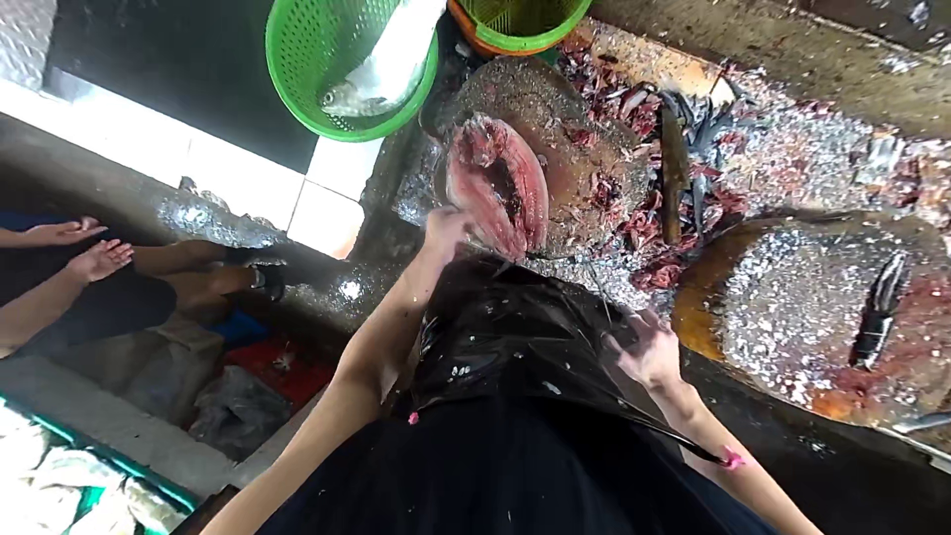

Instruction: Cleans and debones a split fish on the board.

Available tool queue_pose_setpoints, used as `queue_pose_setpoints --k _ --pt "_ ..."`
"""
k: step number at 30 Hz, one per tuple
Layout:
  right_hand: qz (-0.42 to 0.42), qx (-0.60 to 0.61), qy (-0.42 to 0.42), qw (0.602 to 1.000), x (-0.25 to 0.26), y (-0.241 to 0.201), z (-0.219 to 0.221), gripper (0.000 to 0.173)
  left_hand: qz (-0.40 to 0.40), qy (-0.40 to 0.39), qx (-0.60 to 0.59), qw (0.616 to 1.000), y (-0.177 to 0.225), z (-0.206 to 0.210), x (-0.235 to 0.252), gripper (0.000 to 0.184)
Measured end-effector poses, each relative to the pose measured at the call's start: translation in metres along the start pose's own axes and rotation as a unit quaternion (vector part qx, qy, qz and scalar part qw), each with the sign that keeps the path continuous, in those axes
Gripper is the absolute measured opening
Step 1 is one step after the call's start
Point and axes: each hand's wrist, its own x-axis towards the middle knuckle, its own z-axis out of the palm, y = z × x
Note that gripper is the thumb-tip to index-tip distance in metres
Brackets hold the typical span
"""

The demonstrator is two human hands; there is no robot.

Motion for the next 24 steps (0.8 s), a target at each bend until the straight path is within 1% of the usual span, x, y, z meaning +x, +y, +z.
queue_pose_setpoints --k 2,3,5,6,8,11,13,16,20,23,24 --pt "-0.018 0.116 0.023 0.993 0.023 -0.048 -0.013 0.056 0.01 0.039 0.011 0.999 0.023 -0.014 0.021 0.035" --pt "-0.021 0.183 0.014 0.983 0.039 -0.071 -0.016 0.049 0.012 0.042 0.011 0.999 0.033 -0.019 0.032 0.039" --pt "-0.024 0.32 -0.022 0.947 0.074 -0.113 -0.014 0.036 0.02 0.014 0.022 0.999 0.049 -0.023 0.051 0.042" --pt "-0.026 0.366 -0.037 0.929 0.089 -0.133 -0.012 0.033 0.026 -0.003 0.028 0.999 0.053 -0.023 0.056 0.041" --pt "-0.036 0.412 -0.064 0.908 0.113 -0.162 -0.005 0.026 0.038 -0.022 0.013 0.999 0.055 -0.021 0.058 0.033" --pt "-0.022 0.403 -0.071 0.912 0.14 -0.179 0.014 0.014 0.052 -0.035 -0.045 0.997 0.055 -0.015 0.045 0.019" --pt "0.004 0.367 -0.071 0.927 0.147 -0.181 0.021 0.013 0.053 -0.038 -0.076 0.995 0.053 -0.012 0.039 0.014" --pt "0.026 0.324 -0.07 0.943 0.159 -0.185 0.024 0.015 0.056 -0.041 -0.1 0.993 0.048 -0.012 0.042 0.013" --pt "-0.006 0.297 -0.06 0.953 0.18 -0.185 0.036 0.02 0.062 -0.059 -0.15 0.985 0.038 -0.01 0.048 0.013" --pt "-0.041 0.253 -0.072 0.964 0.198 -0.185 0.044 0.026 0.084 -0.079 -0.178 0.977 0.034 -0.014 0.054 0.014" --pt "-0.051 0.221 -0.089 0.97 0.203 -0.186 0.04 0.027 0.086 -0.094 -0.181 0.975 0.034 -0.016 0.055 0.015"
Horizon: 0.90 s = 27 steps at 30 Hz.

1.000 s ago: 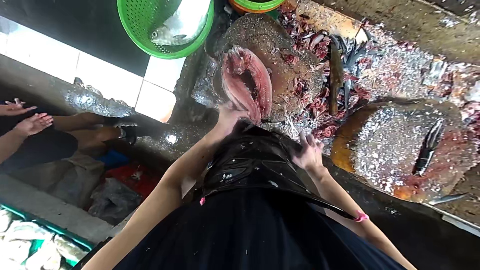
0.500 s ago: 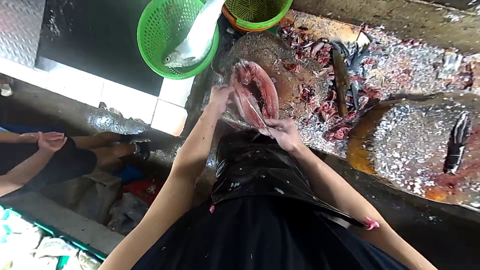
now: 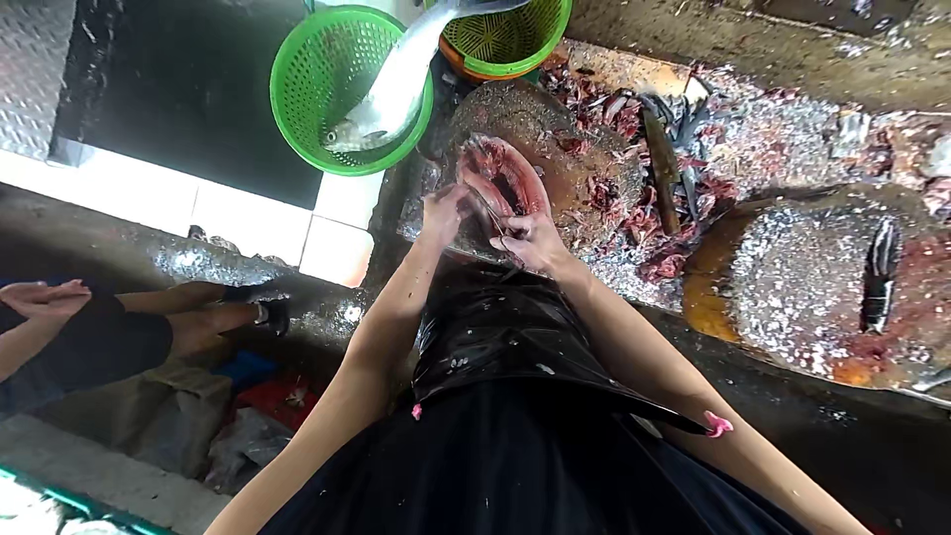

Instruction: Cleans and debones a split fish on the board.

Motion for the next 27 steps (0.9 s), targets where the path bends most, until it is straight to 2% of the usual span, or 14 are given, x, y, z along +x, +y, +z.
queue_pose_setpoints --k 2,4,7,9,11,12,14,16,19,21,23,24,25,27 --pt "0.018 -0.096 -0.061 0.993 0.003 -0.014 -0.015 0.03 -0.012 -0.028 0.014 0.999 0.002 -0.002 0.002 0.02" --pt "0.024 -0.094 -0.082 0.992 -0.007 -0.027 -0.035 0.042 -0.024 -0.026 0.038 0.999 0.002 0.001 0.0 0.023" --pt "0.002 0.223 -0.053 0.973 -0.038 -0.031 -0.075 0.083 -0.053 0.018 -0.028 0.998 -0.006 0.022 -0.001 0.018" --pt "-0.055 0.484 0.003 0.873 -0.046 -0.016 -0.071 0.092 -0.088 0.037 -0.127 0.987 -0.009 0.041 -0.015 0.018" --pt "-0.113 0.552 0.084 0.822 -0.04 -0.007 -0.057 0.107 -0.087 0.04 -0.195 0.976 -0.015 0.053 -0.023 0.021" --pt "-0.13 0.476 0.128 0.86 -0.038 -0.007 -0.052 0.113 -0.082 0.041 -0.198 0.976 -0.019 0.058 -0.024 0.022" --pt "-0.091 0.112 0.194 0.97 -0.041 -0.012 -0.048 0.116 -0.068 0.034 -0.171 0.982 -0.026 0.058 -0.024 0.027" --pt "-0.029 -0.203 0.199 0.958 -0.042 -0.018 -0.046 0.112 -0.05 0.024 -0.125 0.991 -0.029 0.056 -0.023 0.024" --pt "-0.004 -0.241 0.171 0.955 -0.036 -0.009 -0.057 0.107 -0.024 -0.007 -0.07 0.997 -0.03 0.052 -0.023 0.018" --pt "0.0 -0.162 0.17 0.972 -0.03 0.004 -0.063 0.1 -0.015 -0.003 -0.061 0.998 -0.028 0.053 -0.024 0.017" --pt "0.02 0.037 0.171 0.984 -0.032 0.016 -0.064 0.082 -0.025 0.017 -0.078 0.997 -0.027 0.056 -0.024 0.02" --pt "0.037 0.213 0.156 0.964 -0.036 0.019 -0.065 0.07 -0.036 0.03 -0.097 0.994 -0.027 0.059 -0.022 0.021" --pt "0.035 0.386 0.149 0.91 -0.038 0.023 -0.064 0.061 -0.053 0.035 -0.123 0.99 -0.028 0.059 -0.022 0.022" --pt "-0.06 0.584 0.112 0.802 -0.041 0.023 -0.059 0.075 -0.077 0.034 -0.172 0.981 -0.03 0.058 -0.025 0.026"
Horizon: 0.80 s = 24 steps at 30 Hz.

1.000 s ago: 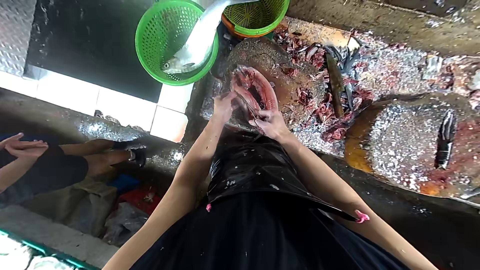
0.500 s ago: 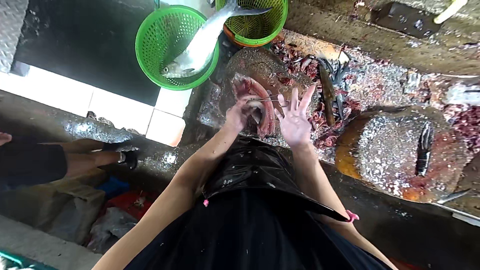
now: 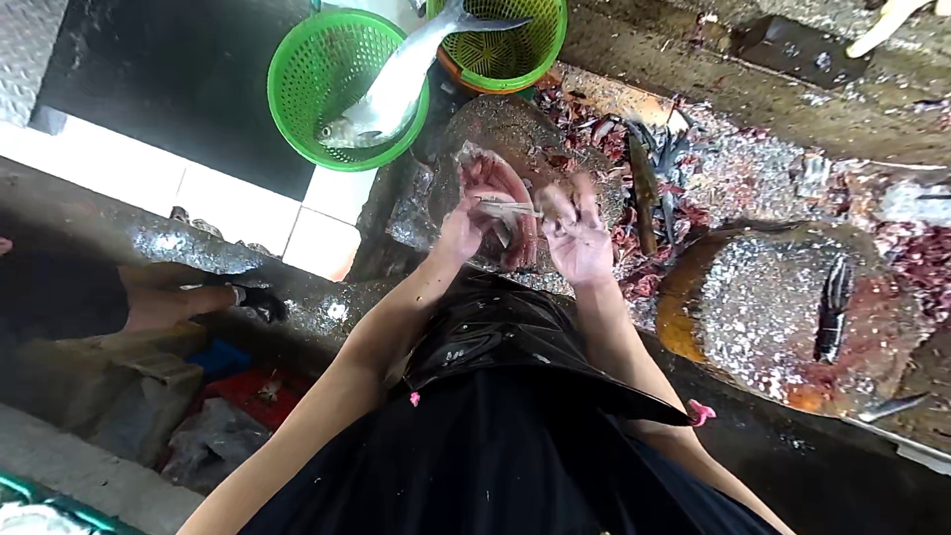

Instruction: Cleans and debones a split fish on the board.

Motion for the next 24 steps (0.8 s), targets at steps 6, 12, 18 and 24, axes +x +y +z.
queue_pose_setpoints --k 6,12,18,24 --pt "-0.08 -0.746 -0.089 0.655 -0.004 -0.018 0.037 0.097 0.052 0.002 0.042 0.998 -0.005 -0.015 -0.001 0.021" --pt "0.089 -0.744 -0.217 0.626 -0.012 0.003 0.024 0.038 0.058 0.02 0.111 0.992 0.01 -0.032 -0.005 0.032" --pt "0.131 -0.702 -0.248 0.655 -0.033 -0.007 0.017 0.023 0.098 -0.003 0.161 0.982 0.006 -0.04 -0.012 0.078" --pt "-0.017 -0.77 -0.039 0.636 -0.091 -0.003 -0.096 0.076 0.086 0.032 0.142 0.986 -0.005 -0.051 -0.029 0.045"
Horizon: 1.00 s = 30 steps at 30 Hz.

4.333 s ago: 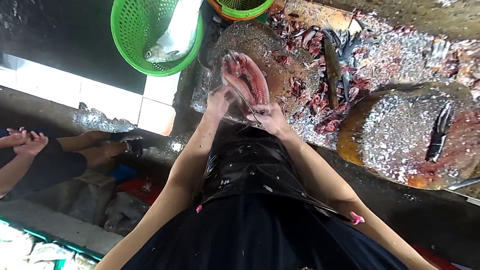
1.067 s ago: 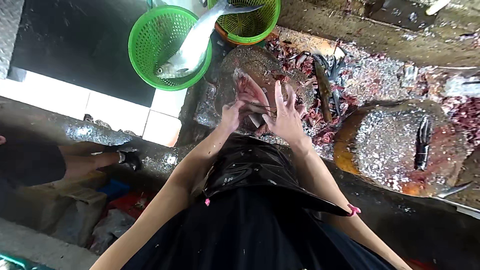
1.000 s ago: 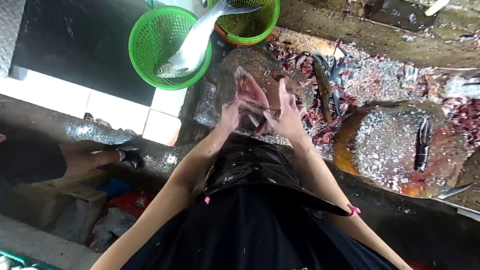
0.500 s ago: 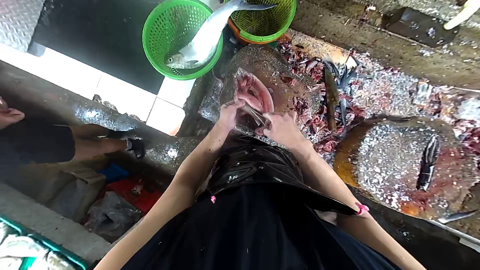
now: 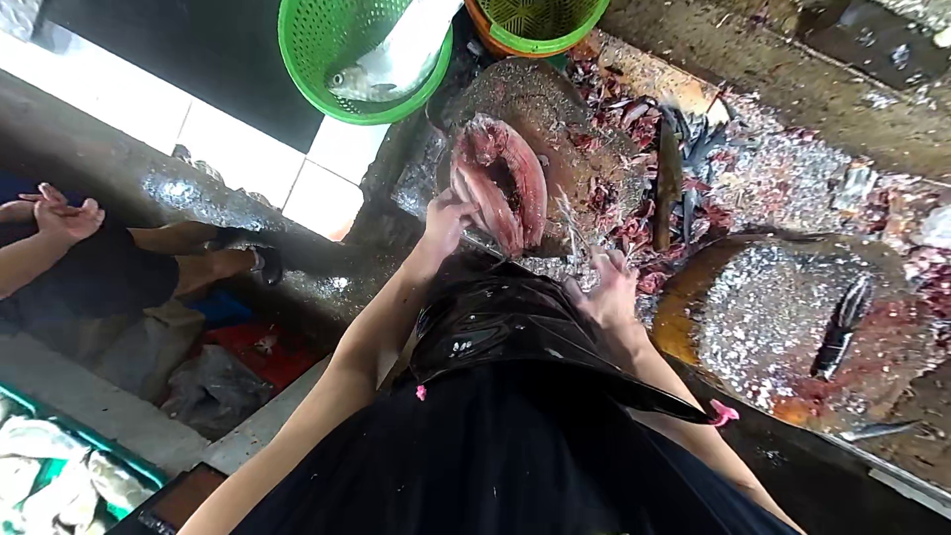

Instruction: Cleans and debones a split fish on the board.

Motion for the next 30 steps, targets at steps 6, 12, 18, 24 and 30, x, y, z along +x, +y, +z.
queue_pose_setpoints --k 6,12,18,24,30 --pt "0.063 -0.036 -0.082 0.994 -0.106 0.065 -0.001 0.063 0.013 -0.052 0.091 0.994 -0.015 0.003 -0.022 0.054" --pt "0.003 0.23 -0.006 0.973 -0.055 0.003 -0.027 0.041 0.012 -0.073 0.108 0.991 -0.049 0.015 -0.039 0.031" --pt "-0.059 0.388 -0.165 0.905 -0.005 -0.026 -0.034 0.036 0.073 -0.101 0.086 0.989 -0.037 0.003 -0.04 0.035" --pt "-0.078 0.345 -0.198 0.914 0.021 -0.041 -0.028 0.035 0.004 -0.063 0.007 0.998 -0.037 0.008 -0.042 0.023" --pt "-0.06 0.353 -0.196 0.913 0.034 -0.038 -0.028 0.034 -0.026 -0.003 0.003 1.0 -0.033 0.015 -0.038 0.024"
